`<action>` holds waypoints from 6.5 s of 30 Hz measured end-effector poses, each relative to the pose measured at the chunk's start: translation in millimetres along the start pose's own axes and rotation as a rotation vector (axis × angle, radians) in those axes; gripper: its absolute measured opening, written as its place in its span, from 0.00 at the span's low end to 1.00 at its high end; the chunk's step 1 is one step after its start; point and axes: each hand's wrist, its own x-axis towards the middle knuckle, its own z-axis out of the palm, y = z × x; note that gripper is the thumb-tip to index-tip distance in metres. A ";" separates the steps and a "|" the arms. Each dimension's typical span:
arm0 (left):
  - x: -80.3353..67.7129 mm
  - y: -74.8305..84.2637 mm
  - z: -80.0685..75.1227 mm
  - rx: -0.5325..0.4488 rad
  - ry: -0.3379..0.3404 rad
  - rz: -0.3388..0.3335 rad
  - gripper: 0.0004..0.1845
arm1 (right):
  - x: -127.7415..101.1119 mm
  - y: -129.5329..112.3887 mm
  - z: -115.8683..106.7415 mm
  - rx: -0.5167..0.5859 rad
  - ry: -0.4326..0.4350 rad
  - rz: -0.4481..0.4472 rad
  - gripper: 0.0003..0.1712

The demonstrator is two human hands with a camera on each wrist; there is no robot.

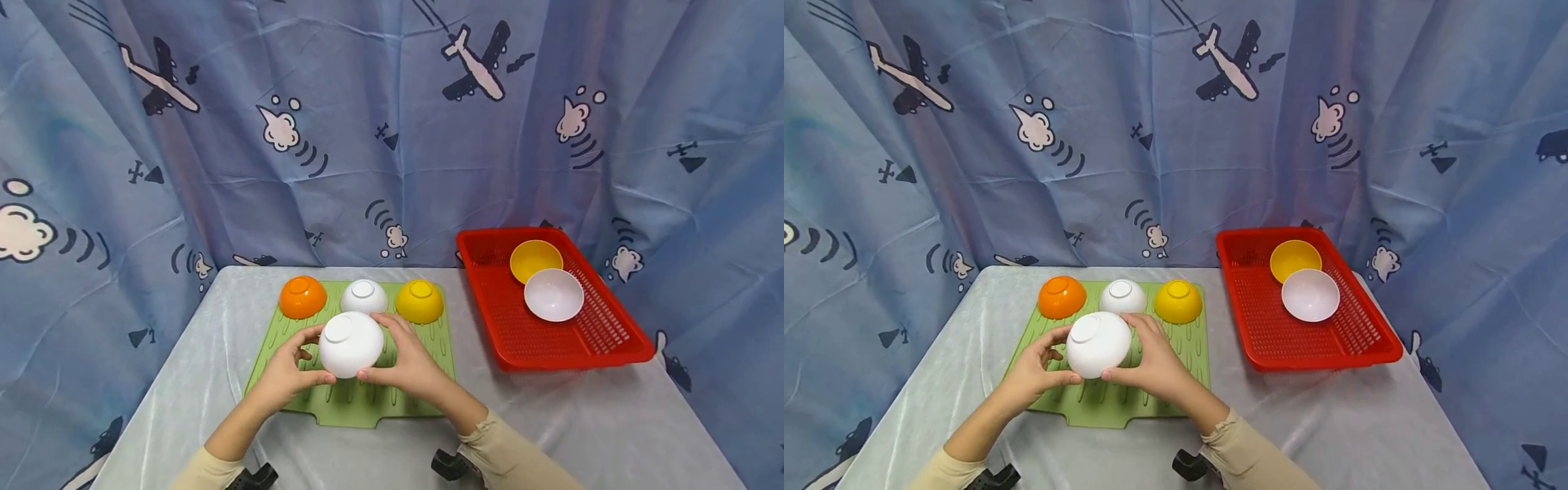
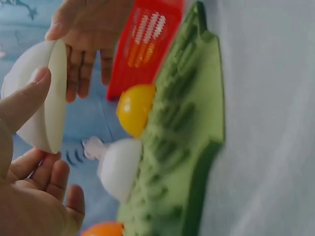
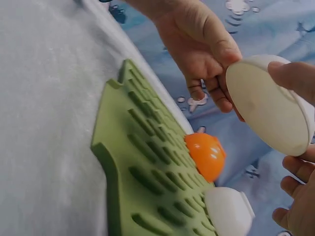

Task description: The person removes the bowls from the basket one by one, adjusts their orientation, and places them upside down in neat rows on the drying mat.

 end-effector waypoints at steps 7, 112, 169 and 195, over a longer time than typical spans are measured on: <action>-7.0 -19.3 -35.2 -0.010 -0.001 -0.085 0.45 | 23.9 -9.6 31.1 -0.042 -0.031 -0.025 0.55; 8.1 -64.8 -84.5 0.603 0.048 0.081 0.28 | 20.0 98.4 -306.9 -0.667 -0.124 0.002 0.41; 28.7 -48.5 -95.6 0.541 -0.050 -0.086 0.25 | 19.3 143.4 -321.8 -0.869 -0.163 0.152 0.65; 23.1 -45.0 -99.0 0.578 -0.097 0.003 0.24 | -28.1 32.1 -228.2 -0.493 0.268 0.121 0.66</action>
